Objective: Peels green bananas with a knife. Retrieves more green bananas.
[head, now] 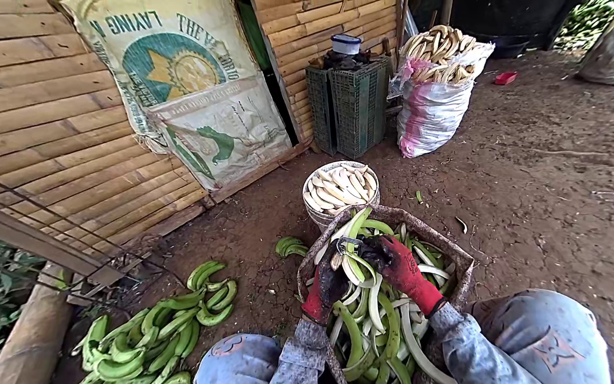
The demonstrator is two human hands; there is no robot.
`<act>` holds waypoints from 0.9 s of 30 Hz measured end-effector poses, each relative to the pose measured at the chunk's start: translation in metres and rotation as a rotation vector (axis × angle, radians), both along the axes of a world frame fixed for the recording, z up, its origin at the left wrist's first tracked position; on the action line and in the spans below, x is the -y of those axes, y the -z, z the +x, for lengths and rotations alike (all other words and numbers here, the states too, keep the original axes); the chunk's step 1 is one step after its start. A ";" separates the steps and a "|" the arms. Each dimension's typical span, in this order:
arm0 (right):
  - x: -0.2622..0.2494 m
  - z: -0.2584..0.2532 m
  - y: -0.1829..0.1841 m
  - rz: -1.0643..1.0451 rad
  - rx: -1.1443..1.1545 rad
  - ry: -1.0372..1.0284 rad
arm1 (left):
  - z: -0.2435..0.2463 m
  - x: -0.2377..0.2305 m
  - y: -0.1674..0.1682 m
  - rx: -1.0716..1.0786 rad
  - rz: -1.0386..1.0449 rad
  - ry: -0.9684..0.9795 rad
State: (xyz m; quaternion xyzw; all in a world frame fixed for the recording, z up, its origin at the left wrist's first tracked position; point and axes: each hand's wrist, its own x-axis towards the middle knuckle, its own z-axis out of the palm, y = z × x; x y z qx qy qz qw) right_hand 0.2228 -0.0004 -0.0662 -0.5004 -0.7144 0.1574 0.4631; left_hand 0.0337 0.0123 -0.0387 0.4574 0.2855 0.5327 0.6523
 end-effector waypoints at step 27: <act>0.009 -0.007 -0.040 -0.059 0.095 0.321 | 0.033 0.008 -0.018 -0.298 0.008 -0.084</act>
